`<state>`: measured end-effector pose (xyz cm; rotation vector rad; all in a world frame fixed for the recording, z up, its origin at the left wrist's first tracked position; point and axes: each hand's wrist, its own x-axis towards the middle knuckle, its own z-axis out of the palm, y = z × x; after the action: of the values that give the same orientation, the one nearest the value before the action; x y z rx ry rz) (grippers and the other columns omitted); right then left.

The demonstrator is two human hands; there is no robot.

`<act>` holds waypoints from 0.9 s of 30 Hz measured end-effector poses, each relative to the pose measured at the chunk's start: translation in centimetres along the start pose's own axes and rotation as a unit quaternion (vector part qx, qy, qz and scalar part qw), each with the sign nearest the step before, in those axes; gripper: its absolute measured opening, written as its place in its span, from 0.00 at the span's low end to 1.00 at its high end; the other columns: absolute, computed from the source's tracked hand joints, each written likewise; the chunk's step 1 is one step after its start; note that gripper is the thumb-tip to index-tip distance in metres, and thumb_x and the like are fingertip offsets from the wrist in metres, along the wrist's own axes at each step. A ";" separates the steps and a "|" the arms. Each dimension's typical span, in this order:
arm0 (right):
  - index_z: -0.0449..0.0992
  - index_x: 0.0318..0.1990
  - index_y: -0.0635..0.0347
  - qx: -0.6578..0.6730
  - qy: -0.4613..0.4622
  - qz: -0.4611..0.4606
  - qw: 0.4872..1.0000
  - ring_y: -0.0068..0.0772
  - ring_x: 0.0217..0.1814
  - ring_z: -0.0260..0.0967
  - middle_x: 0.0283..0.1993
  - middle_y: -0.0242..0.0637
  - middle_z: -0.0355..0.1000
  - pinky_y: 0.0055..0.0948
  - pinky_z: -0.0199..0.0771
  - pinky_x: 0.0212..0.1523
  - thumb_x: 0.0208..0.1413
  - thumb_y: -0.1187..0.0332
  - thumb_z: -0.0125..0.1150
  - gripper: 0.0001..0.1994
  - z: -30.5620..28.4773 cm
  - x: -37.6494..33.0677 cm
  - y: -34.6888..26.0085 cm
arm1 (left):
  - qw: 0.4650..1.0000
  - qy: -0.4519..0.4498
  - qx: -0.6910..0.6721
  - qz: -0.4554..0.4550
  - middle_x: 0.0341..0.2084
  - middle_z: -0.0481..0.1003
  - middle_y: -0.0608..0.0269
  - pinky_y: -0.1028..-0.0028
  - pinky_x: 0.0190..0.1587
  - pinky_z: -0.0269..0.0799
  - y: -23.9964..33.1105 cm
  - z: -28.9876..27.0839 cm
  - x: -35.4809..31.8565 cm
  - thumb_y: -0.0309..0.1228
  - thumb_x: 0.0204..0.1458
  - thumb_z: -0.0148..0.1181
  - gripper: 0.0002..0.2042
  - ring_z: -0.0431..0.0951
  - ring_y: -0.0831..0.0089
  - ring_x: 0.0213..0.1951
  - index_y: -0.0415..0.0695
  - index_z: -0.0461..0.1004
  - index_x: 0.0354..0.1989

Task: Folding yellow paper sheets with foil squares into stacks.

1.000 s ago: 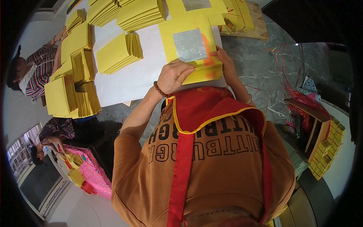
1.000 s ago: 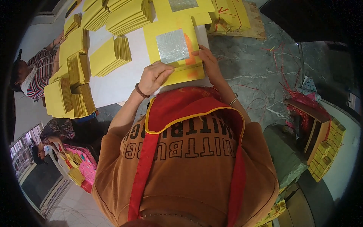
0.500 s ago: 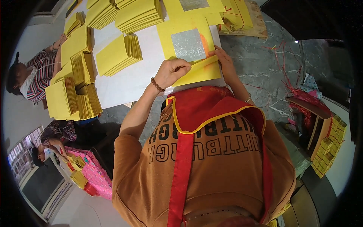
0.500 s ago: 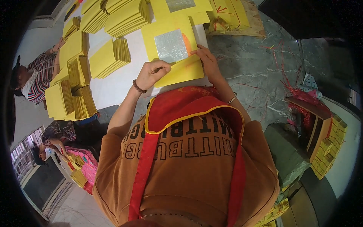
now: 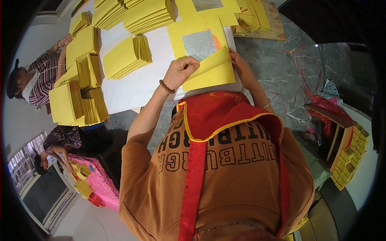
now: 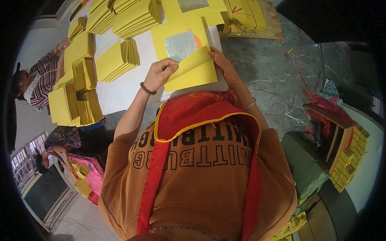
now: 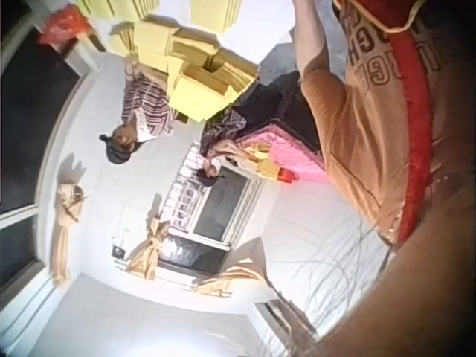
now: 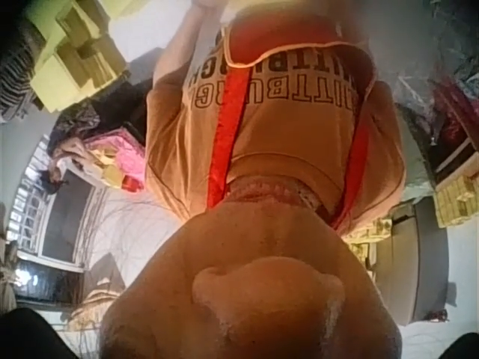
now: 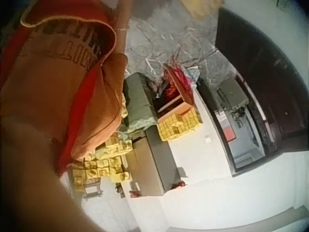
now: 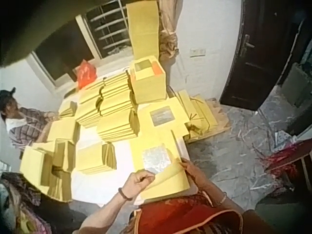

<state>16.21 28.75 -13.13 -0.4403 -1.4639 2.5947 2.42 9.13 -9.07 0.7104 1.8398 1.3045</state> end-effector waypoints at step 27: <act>0.67 0.51 0.51 -0.166 -0.015 -0.011 0.986 0.34 0.59 0.56 0.64 0.34 0.46 0.28 0.62 0.54 0.47 0.77 0.55 0.21 -0.8 0.2 0.1 | 0.997 -0.057 0.027 0.046 0.25 0.71 0.66 0.80 0.33 0.65 0.1 -0.3 -1.0 0.29 0.52 0.53 0.07 0.68 0.81 0.28 0.37 0.72 0.32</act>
<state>16.28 29.38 -13.64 -0.4165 -1.9084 2.3532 2.74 8.26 -8.64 0.8899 1.7731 1.2505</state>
